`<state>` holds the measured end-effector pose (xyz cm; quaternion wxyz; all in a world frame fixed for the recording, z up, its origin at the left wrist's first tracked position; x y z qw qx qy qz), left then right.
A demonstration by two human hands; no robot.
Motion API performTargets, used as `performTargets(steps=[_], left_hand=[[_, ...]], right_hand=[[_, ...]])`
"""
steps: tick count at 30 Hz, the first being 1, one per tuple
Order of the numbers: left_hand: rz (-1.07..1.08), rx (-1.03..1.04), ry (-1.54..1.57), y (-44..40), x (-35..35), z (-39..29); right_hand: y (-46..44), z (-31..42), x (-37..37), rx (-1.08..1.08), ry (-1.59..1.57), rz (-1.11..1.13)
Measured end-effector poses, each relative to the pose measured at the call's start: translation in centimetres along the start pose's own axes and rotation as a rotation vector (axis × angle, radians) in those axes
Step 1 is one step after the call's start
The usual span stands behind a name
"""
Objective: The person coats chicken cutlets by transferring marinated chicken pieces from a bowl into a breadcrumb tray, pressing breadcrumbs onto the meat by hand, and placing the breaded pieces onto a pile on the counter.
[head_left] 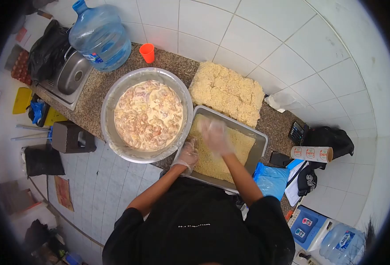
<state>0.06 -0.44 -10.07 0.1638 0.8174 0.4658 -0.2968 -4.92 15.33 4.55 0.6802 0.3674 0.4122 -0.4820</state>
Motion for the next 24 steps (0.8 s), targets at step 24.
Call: performTargets(steps=[24], left_hand=[[0.573,-0.109,0.041,-2.3,-6.1,-14.0]], right_hand=[[17.4,-14.3,8.8,0.892,-0.124,0.331]])
Point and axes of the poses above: each hand's wrist, its own y-axis away from the middle knuckle, its own x-axis out of the palm, z = x × y, the point moved 1 cm from there along -y, towards the middle knuckle, and after that the axes turned 15 degrees about z, right-handed, at the moved point
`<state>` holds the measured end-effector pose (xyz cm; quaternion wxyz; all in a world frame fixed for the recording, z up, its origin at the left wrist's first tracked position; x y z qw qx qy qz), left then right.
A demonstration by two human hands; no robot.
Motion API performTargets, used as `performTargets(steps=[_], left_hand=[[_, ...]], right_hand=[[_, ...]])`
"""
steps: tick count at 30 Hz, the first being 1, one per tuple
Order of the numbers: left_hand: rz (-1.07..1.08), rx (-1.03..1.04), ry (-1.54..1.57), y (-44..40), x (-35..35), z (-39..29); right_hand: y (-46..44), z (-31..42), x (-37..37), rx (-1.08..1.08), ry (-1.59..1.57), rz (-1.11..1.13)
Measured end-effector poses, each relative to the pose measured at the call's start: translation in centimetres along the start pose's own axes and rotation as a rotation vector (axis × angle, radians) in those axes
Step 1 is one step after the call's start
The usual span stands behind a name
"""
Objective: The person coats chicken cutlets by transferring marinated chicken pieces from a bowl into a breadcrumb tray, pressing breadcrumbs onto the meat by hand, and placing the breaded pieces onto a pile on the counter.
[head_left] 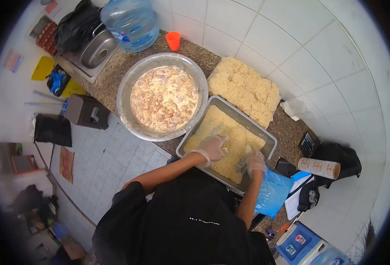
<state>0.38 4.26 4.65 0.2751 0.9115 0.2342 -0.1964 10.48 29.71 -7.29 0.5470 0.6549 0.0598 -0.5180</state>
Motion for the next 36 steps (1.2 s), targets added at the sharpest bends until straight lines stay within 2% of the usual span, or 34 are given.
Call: performTargets(steps=[1,2,4,5,8,9,11,13,14,16,19,20,22,23,25,30,32,34,36], left_hand=[[-0.017,0.064,0.055,0.8,-0.6,1.4],[-0.037,0.127,0.106,1.7,-1.4,2.7],[-0.118,0.088,0.171,5.0,-4.4,3.0],[-0.151,0.075,0.196,6.4,-5.8,3.4],[-0.451,0.035,0.176,8.6,-6.5,9.1],[-0.519,0.021,0.202,9.4,-6.8,10.6],[-0.654,-0.006,0.251,11.0,-7.8,13.1],[-0.618,-0.253,0.076,12.9,-10.1,13.4],[-0.598,-0.375,-0.013,13.4,-11.3,13.8],[-0.675,-0.303,-0.054,13.2,-13.0,15.7],[-0.661,-0.159,-0.169,11.2,-14.8,19.5],[-0.633,-0.102,-0.218,10.2,-15.3,20.7],[-0.370,-0.290,-0.445,6.7,-16.5,21.8],[-0.235,-0.377,-0.559,5.3,-16.9,22.4],[-0.201,-0.389,-0.564,2.8,-16.0,25.3],[-0.120,-0.275,-0.545,2.9,-18.9,25.8],[-0.085,-0.260,-0.594,4.5,-20.9,23.1],[-0.181,-0.269,-0.475,7.2,-22.7,18.5],[-0.235,-0.270,-0.363,9.5,-23.4,14.2]], right_hand=[[-4.3,-3.5,2.8,0.061,0.209,0.082],[-0.9,0.9,-0.8,0.017,0.031,-0.019],[7.6,11.5,-9.8,-0.128,-0.315,-0.219],[6.4,13.7,-8.9,-0.330,-0.296,-0.302],[5.3,23.6,-6.5,-0.873,-0.281,-0.473],[4.8,27.8,-6.0,-0.879,-0.244,-0.257],[1.0,34.0,-1.4,-0.903,0.187,-0.218],[0.3,40.0,-0.4,-0.778,0.563,0.060],[-0.9,41.2,0.3,-0.777,0.494,0.026],[-2.7,43.1,2.3,-0.776,0.358,-0.038],[-1.7,43.2,-0.8,-0.727,0.221,-0.008],[-2.0,42.8,-1.6,-0.822,0.411,-0.075],[-2.8,41.7,-3.0,-0.998,0.793,-0.213],[-1.7,41.4,-4.4,-0.978,0.556,-0.211],[2.5,40.6,-8.9,-0.910,0.083,-0.216],[9.7,37.3,-16.0,-0.923,-0.020,-0.324],[11.0,34.8,-16.6,-0.907,-0.075,-0.385],[11.0,31.4,-16.5,-0.882,-0.087,-0.482],[11.5,28.3,-16.6,-0.776,-0.103,-0.410]])
Point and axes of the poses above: each hand's wrist, its own y-axis away from the middle knuckle, its own x-axis out of the palm, z = x × y, the point moved 1 cm from there along -y, towards the middle knuckle, and after that the axes turned 15 degrees about z, right-handed, at the moved point
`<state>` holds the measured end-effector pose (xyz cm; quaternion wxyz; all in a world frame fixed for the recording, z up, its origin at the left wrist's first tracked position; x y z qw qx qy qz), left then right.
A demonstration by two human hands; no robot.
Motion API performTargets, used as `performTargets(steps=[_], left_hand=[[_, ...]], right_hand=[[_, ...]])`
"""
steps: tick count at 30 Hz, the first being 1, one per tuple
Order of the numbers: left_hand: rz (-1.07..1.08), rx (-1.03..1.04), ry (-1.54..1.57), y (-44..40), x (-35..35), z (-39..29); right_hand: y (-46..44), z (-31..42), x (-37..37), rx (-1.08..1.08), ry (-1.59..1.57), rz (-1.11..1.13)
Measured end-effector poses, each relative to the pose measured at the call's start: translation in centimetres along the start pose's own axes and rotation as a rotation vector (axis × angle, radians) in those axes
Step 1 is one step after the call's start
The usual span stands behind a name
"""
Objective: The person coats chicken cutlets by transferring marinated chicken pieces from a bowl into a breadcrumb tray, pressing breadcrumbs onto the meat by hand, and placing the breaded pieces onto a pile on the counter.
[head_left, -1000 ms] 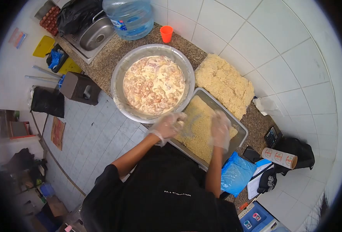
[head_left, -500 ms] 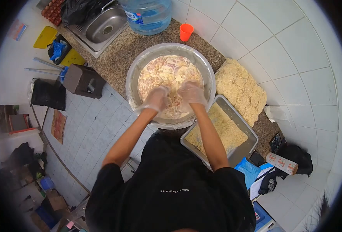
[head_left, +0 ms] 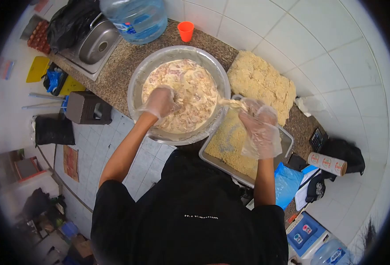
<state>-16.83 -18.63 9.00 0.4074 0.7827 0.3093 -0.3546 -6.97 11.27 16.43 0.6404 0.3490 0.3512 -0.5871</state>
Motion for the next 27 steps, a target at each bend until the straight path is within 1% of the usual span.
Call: performTargets(steps=[1,3,4,7,8,10,11,13,15,17,19,20,21,22,23,24,25,26,27], left_hand=[[-0.001,0.001,0.049,1.0,-0.9,-1.5],[0.031,0.045,0.003,2.9,-2.4,-6.2],[0.046,0.071,-0.016,3.3,-2.1,-8.3],[-0.087,0.339,0.002,3.7,1.0,-12.3],[-0.063,0.329,-0.064,3.5,2.0,-14.0],[0.175,0.358,-0.033,1.2,4.7,-16.2],[0.292,0.371,-0.020,-0.4,6.3,-17.3],[0.341,0.450,-0.246,-4.5,9.2,-20.4],[0.529,0.498,-0.186,-9.5,12.9,-22.8],[0.414,0.569,-0.216,-14.1,17.7,-23.2],[0.289,0.599,-0.205,-15.7,19.0,-24.0],[0.232,0.594,-0.177,-15.2,19.2,-23.8],[0.181,0.589,-0.150,-14.5,19.4,-23.4],[0.316,0.466,-0.125,-13.3,19.8,-22.9],[0.295,0.321,-0.080,-12.1,21.9,-21.0],[0.266,0.176,-0.035,-10.4,24.2,-19.4],[0.292,0.036,0.022,-7.0,24.4,-19.7],[0.318,-0.106,0.077,-3.8,24.5,-20.0],[0.467,-0.063,-0.072,-2.6,27.8,-19.2]], right_hand=[[1.3,-0.8,-0.4,0.064,-0.007,0.027],[4.2,-2.2,-1.4,0.143,0.030,0.104],[5.8,-3.0,-2.0,0.186,0.051,0.143],[10.0,-5.0,-3.7,0.167,0.151,0.238],[11.0,-6.5,-3.9,0.173,0.185,0.286],[12.8,-10.2,-3.0,0.181,0.245,0.380],[12.9,-11.6,-2.4,0.208,0.196,0.408],[12.0,-15.1,-1.1,0.259,0.097,0.467],[10.2,-20.7,2.9,0.327,0.102,0.588],[8.4,-28.4,9.2,0.145,0.208,0.515],[9.5,-27.1,7.0,0.301,0.159,0.350],[10.4,-25.9,6.5,0.375,0.131,0.272],[11.7,-25.4,7.1,0.498,0.078,0.226],[13.4,-24.8,8.0,0.622,0.023,0.184],[15.2,-24.0,8.8,0.745,-0.031,0.141],[17.2,-22.9,9.7,0.773,-0.056,0.180],[19.0,-21.7,10.6,0.799,-0.080,0.219],[20.1,-19.2,10.2,0.864,-0.138,0.346],[20.6,-17.2,9.6,0.925,-0.196,0.483]])
Point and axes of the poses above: each hand's wrist, its own y-axis away from the middle knuckle, its own x-axis out of the palm, z = x × y, the point moved 1 cm from there along -y, towards the middle knuckle, and after that the axes turned 15 degrees about z, right-handed, at the moved point
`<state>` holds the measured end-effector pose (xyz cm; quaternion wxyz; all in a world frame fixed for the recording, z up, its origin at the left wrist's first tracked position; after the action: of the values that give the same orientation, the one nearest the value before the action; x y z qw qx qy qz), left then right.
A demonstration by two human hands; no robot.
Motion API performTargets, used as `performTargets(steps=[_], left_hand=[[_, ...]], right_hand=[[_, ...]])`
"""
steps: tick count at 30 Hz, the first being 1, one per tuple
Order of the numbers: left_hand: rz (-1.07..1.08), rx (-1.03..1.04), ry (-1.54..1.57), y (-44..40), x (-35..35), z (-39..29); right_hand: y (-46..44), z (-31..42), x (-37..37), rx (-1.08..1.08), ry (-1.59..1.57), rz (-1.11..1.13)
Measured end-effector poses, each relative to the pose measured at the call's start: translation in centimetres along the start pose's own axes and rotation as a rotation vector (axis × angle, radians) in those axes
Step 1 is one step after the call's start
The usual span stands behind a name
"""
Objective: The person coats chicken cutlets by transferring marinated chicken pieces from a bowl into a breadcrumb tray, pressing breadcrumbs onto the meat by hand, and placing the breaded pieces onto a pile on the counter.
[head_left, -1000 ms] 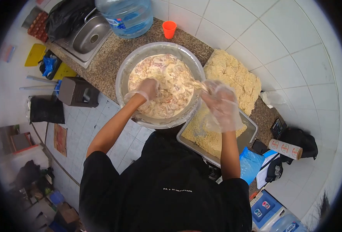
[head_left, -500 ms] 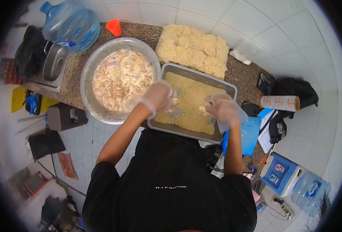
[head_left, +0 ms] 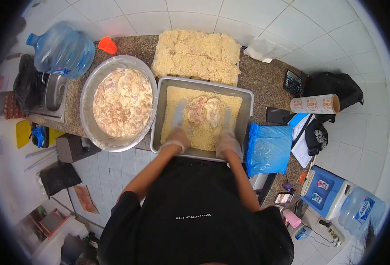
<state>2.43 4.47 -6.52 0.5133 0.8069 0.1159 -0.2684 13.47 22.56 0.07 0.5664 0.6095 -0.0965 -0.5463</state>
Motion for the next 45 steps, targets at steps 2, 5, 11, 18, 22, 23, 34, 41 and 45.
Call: performTargets(steps=[2,5,11,18,22,23,34,41,45], left_hand=[[0.217,0.063,-0.105,-0.7,3.7,-0.4],[0.245,0.179,0.092,-0.2,2.0,-2.3],[-0.368,0.170,0.319,5.3,-6.3,0.7],[-0.346,0.229,0.213,2.2,-4.8,5.5],[-0.296,0.146,0.307,3.3,-7.9,3.5],[-0.305,0.138,0.308,2.4,-8.4,2.9],[0.251,0.088,-0.191,5.2,-3.1,1.2],[0.222,0.251,0.096,0.4,-0.7,1.0],[-0.288,0.348,0.220,4.0,-4.8,3.4]], right_hand=[[-5.1,-2.4,5.7,-0.467,0.267,0.170],[-6.8,0.5,5.8,-0.554,0.404,0.337],[-4.5,11.0,-1.4,-0.347,0.126,-0.242],[-13.3,12.7,5.7,-0.596,0.601,-0.180],[-10.4,15.0,3.3,-0.640,0.642,-0.293],[-10.9,14.8,2.2,-0.721,0.690,-0.166],[0.6,3.8,5.0,-0.368,0.374,0.089],[-7.4,3.1,10.0,-0.636,0.164,0.190],[-5.5,11.3,3.5,-0.905,0.235,-0.982]])
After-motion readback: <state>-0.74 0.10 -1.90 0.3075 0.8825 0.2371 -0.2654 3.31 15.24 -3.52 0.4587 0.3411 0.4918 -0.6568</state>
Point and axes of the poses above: each hand's wrist, its own y-axis away from the middle knuckle, its own x-axis out of the palm, z = x × y, the point moved 1 cm from there along -y, towards the middle knuckle, and after that the axes turned 15 degrees about z, right-handed, at the moved point
